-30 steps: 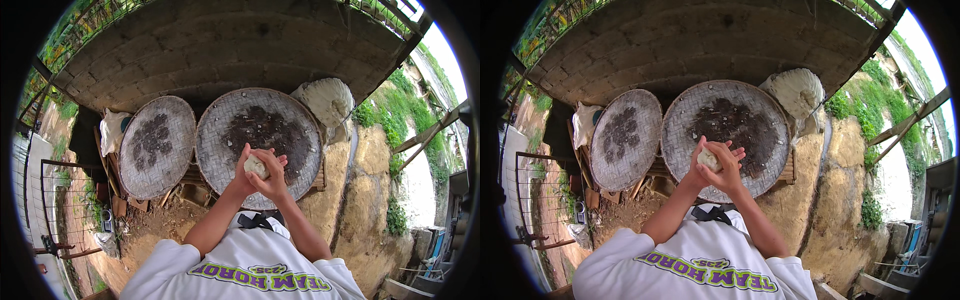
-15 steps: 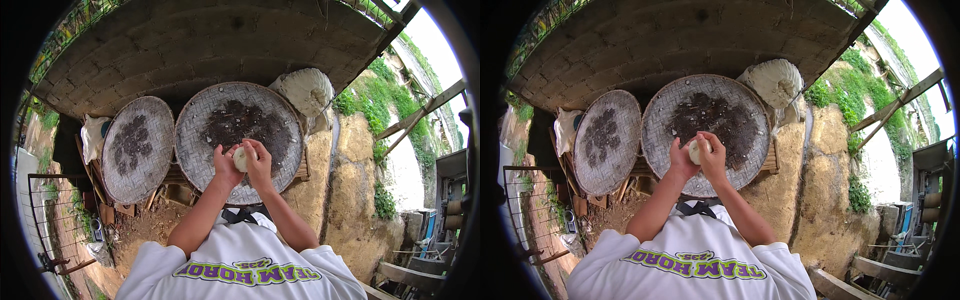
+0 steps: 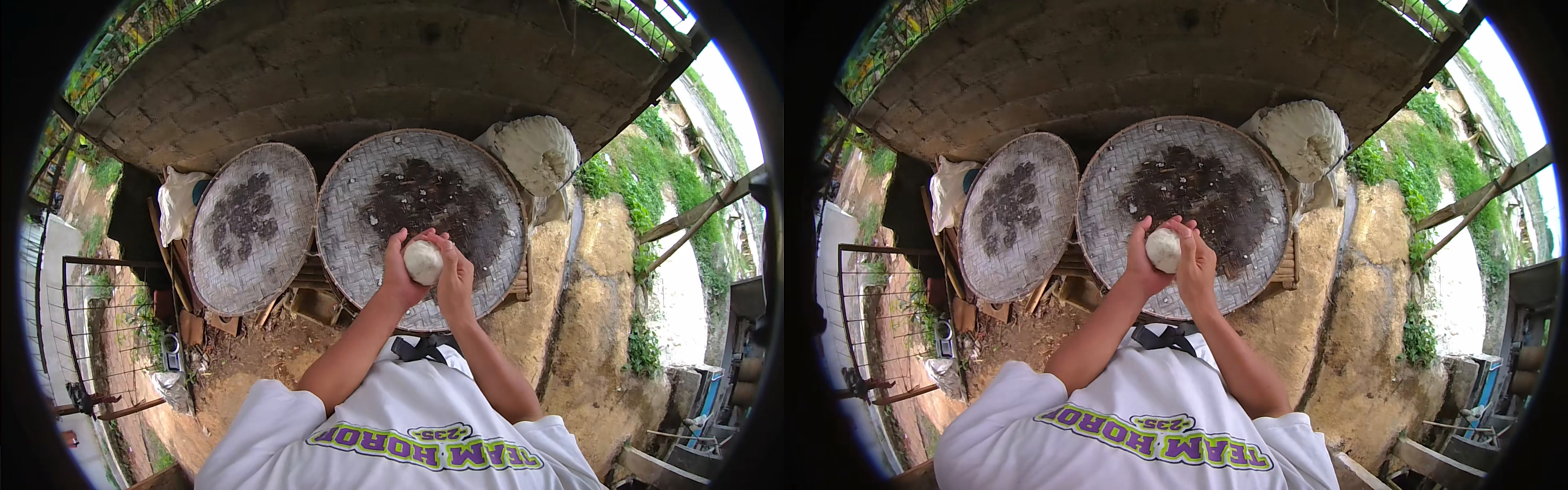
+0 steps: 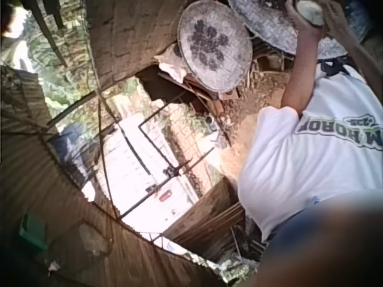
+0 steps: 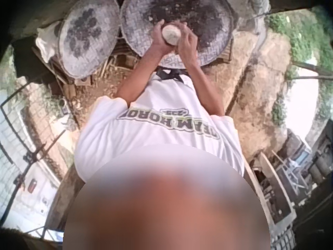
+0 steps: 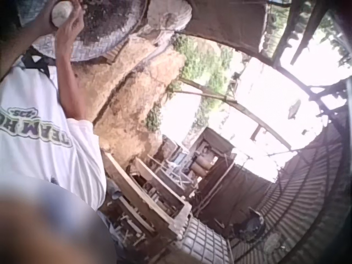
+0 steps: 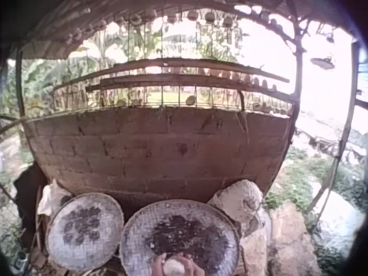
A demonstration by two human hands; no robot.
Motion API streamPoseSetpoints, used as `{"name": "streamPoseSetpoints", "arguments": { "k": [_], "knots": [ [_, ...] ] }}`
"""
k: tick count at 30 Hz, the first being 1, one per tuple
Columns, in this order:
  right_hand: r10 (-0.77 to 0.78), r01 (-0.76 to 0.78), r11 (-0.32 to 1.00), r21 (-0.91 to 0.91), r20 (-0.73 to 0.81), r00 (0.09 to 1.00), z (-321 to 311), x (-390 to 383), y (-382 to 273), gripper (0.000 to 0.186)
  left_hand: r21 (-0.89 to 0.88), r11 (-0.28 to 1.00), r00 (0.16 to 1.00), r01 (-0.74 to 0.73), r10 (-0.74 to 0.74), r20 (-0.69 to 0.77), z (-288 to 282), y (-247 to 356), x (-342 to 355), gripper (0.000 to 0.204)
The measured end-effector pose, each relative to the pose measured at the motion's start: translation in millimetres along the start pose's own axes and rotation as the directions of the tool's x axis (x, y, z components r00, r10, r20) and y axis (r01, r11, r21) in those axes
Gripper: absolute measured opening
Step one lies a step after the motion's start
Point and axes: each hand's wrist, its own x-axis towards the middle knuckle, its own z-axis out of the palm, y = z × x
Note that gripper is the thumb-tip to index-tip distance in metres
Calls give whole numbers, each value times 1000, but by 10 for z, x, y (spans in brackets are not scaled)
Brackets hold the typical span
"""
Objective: The person repeatedly pinches off portions of white dough from a large mass and rolls them into uniform balls, placing each finished ball onto a round woven tray. The process continues throughout the clip with consistent hand motions and growing accumulation of dough balls on the tray.
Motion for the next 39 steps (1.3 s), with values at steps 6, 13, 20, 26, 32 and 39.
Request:
{"name": "streamPoseSetpoints", "arguments": {
  "k": [6,13,20,26,32,39],
  "knots": [
    [-15,32,976,-217,79,997,18,-96,23,34,91,993,997,78,-76,-23,-13,12,65,57],
    [-277,267,947,-176,-31,960,46,-31,-57,35,145,989,999,33,-39,36,-4,29,-16,57],
    [118,-113,988,106,-39,992,-3,-20,-20,31,293,933,943,-209,272,-193,90,-175,70,54],
    [-360,361,912,-195,40,932,26,-74,134,31,189,982,988,19,-48,150,110,-12,-68,57],
    [148,-139,986,92,-97,984,41,-85,194,31,319,925,928,-207,289,-237,-37,-67,126,54],
    [-319,331,913,-239,88,944,32,-95,112,27,264,964,992,27,-59,111,-103,83,44,47]
  ]
}}
